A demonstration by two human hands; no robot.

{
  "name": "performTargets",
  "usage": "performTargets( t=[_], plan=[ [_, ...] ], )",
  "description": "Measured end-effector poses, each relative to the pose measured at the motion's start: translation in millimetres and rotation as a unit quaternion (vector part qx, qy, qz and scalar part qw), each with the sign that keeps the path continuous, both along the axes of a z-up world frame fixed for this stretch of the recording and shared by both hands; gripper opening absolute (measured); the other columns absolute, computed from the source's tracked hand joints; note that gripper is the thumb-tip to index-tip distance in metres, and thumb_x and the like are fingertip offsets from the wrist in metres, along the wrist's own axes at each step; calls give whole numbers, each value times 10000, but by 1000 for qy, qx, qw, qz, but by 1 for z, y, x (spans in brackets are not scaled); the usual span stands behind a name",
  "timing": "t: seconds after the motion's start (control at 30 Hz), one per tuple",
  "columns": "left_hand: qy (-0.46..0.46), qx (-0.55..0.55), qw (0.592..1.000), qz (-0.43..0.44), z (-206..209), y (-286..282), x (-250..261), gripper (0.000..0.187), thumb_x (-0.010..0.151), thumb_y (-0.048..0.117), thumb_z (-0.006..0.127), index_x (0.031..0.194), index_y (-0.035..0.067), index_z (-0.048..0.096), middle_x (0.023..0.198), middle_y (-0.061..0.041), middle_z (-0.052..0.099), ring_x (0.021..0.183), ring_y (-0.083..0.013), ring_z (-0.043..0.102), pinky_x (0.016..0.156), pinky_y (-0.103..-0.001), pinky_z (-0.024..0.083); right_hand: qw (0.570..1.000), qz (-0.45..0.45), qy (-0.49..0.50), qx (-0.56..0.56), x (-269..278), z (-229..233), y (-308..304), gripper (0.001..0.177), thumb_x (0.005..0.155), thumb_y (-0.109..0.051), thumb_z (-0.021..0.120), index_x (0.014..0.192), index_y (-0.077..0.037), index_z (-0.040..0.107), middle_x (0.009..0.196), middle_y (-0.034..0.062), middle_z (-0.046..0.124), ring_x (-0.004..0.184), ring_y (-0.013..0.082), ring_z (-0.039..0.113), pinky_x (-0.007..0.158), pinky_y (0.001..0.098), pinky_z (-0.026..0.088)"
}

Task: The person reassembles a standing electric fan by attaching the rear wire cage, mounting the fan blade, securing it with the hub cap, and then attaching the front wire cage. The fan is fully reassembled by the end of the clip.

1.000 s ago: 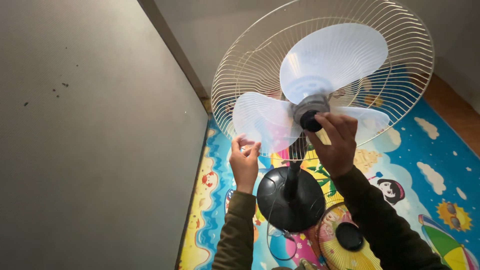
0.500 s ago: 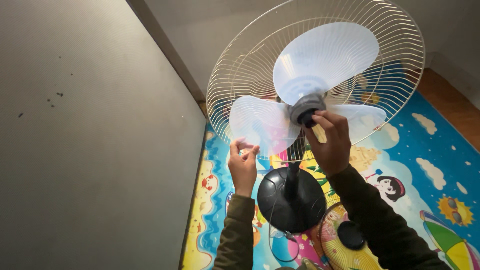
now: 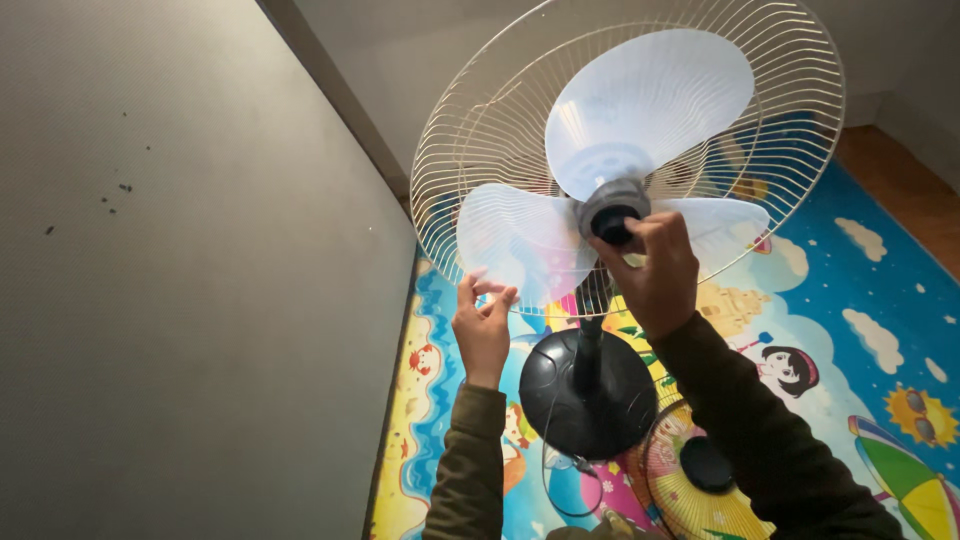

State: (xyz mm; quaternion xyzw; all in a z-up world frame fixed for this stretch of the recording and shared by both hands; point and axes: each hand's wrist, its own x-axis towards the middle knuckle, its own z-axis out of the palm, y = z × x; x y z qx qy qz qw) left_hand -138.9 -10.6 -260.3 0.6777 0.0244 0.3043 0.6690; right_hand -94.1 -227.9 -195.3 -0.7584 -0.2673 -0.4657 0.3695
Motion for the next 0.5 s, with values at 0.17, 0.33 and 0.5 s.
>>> performTargets(
  t=[0.17, 0.33, 0.5],
  plan=[
    [7, 7, 1000, 1, 3, -1, -5, 424, 913, 17, 731, 1293, -17, 546, 974, -88, 725, 852, -198, 788, 701, -274, 608, 999, -23, -21, -32, -11, 2, -3, 336, 917, -34, 828, 1209, -97, 675, 1228, 120, 557, 1019, 244, 711, 814, 327, 612],
    [4, -1, 1000, 0, 4, -1, -4, 426, 914, 10, 723, 1301, -15, 547, 971, -90, 718, 853, -188, 784, 711, -270, 616, 998, -9, -41, -36, -15, 10, 0, 334, 882, -37, 833, 1179, -118, 703, 1220, 116, 570, 1077, 268, 647, 853, 360, 609],
    [4, 5, 1000, 4, 4, -2, -5, 424, 913, 10, 728, 1298, -18, 550, 973, -91, 719, 856, -186, 785, 697, -271, 604, 993, -41, -86, -70, -18, 17, 0, 328, 871, -28, 834, 1165, -81, 700, 1184, 71, 671, 1128, 303, 603, 949, 435, 542]
  ],
)
